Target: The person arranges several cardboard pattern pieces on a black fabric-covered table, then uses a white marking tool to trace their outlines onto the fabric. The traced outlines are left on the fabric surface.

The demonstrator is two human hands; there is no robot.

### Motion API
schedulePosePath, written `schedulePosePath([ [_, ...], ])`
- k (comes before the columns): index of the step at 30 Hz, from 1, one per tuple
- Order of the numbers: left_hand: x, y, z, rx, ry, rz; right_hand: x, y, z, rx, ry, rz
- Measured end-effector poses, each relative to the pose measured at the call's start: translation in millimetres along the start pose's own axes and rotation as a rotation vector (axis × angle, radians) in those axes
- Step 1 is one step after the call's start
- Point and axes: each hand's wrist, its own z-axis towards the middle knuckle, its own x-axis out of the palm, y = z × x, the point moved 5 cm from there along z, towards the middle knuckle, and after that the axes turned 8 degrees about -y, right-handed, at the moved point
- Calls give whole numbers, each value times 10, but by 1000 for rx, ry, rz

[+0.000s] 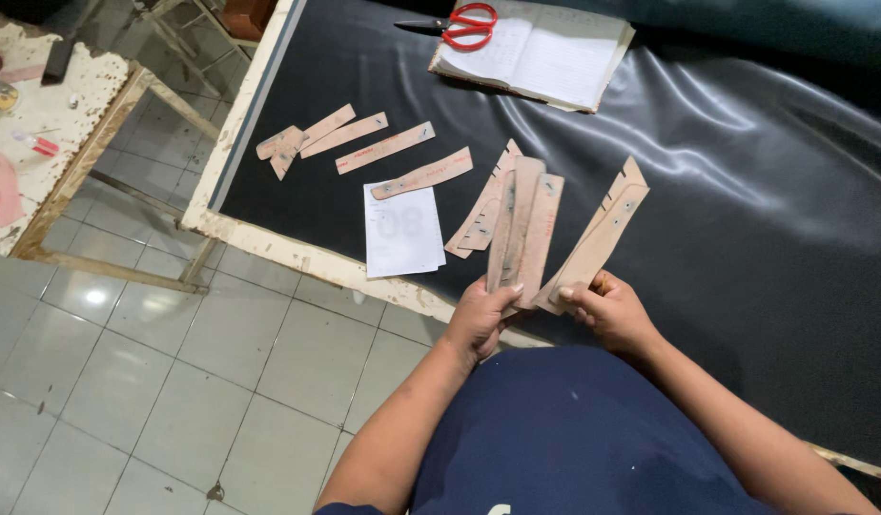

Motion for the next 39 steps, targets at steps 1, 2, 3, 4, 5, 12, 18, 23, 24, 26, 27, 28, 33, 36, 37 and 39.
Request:
schedulePosePath([
  [1,-8,3,-10,-6,-17,9,-5,2,-11,-6,6,29],
  [2,-12,-2,-19,3,-29,18,-9,1,-21,-11,12,59],
  [3,-13,-5,-28,12,-40,29,-3,-5,-31,-2,13,38],
  [4,-13,-5,-36,21,-51,38,9,-10,-44,8,14,17],
  [5,1,4,-46,21,-37,32,16,-12,-62,19,14,-5],
  [12,119,139,-67,1,123,28,70,-15,-157,77,120,-59],
  [18,69,168,-5,-42,21,-54,-50,-53,-138,17,6,-9],
  [23,52,151,-20,-45,-2,-129,-65,-70,-149,29,10,-77],
  [24,60,156,-31,-42,1,-112,-58,-76,-156,40,21,-91],
  [26,87,148,-49,-28,22,-77,-35,-71,-175,60,45,-118],
  [27,103,143,-66,-18,39,-59,-20,-66,-187,65,61,-110],
  [28,118,137,-85,-8,57,-41,-8,-63,-200,69,77,-102],
  [33,185,95,-183,17,127,20,17,-47,-208,66,146,-121],
  [36,221,53,-198,85,145,56,4,-45,-181,67,126,-137],
  [37,227,42,-196,114,152,67,0,-45,-175,67,111,-126],
  [39,206,54,-149,70,114,2,-20,-36,-153,75,74,-88],
])
